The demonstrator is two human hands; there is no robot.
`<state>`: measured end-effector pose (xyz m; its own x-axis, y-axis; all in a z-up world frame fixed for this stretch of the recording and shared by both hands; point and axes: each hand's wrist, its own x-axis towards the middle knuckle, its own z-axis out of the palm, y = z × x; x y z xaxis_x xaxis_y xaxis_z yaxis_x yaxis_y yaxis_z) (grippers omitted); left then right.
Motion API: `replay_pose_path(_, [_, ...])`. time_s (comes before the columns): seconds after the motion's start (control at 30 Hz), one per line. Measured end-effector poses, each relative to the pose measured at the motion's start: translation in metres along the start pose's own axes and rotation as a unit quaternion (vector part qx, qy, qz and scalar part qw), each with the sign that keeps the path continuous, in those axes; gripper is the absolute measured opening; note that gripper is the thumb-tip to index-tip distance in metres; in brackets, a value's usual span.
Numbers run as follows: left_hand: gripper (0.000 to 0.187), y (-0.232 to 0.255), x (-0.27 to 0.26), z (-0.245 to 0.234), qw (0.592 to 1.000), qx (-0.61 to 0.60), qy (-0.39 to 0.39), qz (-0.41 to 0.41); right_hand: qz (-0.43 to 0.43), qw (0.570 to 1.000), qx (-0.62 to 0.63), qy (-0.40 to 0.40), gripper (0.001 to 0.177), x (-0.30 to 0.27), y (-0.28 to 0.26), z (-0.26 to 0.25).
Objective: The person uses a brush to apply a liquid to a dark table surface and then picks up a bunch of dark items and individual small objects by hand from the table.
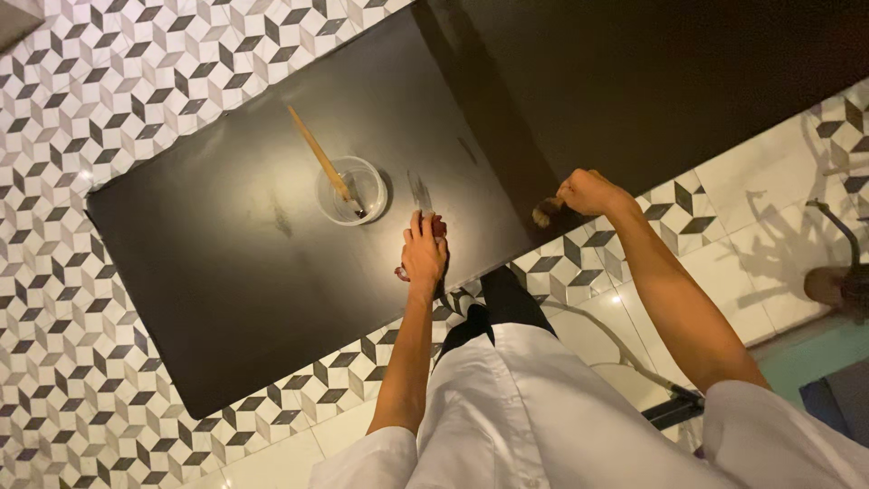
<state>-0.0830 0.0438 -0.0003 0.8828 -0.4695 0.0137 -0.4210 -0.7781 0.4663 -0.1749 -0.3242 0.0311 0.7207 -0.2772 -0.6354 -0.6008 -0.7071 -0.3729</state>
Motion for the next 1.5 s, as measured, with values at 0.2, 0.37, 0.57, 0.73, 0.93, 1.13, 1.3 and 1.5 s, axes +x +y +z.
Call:
replay_pose_path(0.2, [0.063, 0.001, -0.001, -0.002, 1.000, -0.004, 0.024, 0.007, 0.002, 0.999, 0.049, -0.005, 0.031, 0.020, -0.018, -0.014])
replay_pose_path(0.37, [0.064, 0.001, 0.002, -0.007, 1.000, -0.013, 0.005, -0.003, -0.032, 0.998, 0.052, 0.027, 0.027, 0.032, -0.048, -0.033])
replay_pose_path(0.57, [0.062, 0.002, 0.005, -0.008, 1.000, -0.019, 0.004, -0.008, -0.016, 0.999, 0.046, 0.010, 0.030, 0.056, -0.070, -0.050])
replay_pose_path(0.73, [0.060, -0.001, 0.008, -0.006, 1.000, -0.024, 0.006, -0.017, -0.062, 0.994, 0.074, 0.056, 0.032, 0.083, -0.081, -0.058])
replay_pose_path(0.93, [0.058, -0.006, 0.018, -0.006, 1.000, -0.024, 0.003, -0.002, -0.007, 0.996, 0.057, 0.069, 0.034, 0.096, -0.112, -0.076])
replay_pose_path(1.13, [0.060, -0.004, 0.027, -0.009, 1.000, -0.031, 0.005, -0.005, -0.075, 0.988, 0.070, 0.112, 0.034, 0.129, -0.116, -0.078])
replay_pose_path(1.3, [0.063, -0.001, 0.039, -0.006, 0.999, -0.024, -0.011, -0.030, -0.080, 0.985, 0.066, 0.138, 0.034, 0.146, -0.128, -0.088])
replay_pose_path(1.5, [0.061, -0.001, 0.053, -0.006, 0.999, -0.037, 0.007, -0.028, -0.116, 0.976, 0.073, 0.170, 0.035, 0.157, -0.150, -0.103])
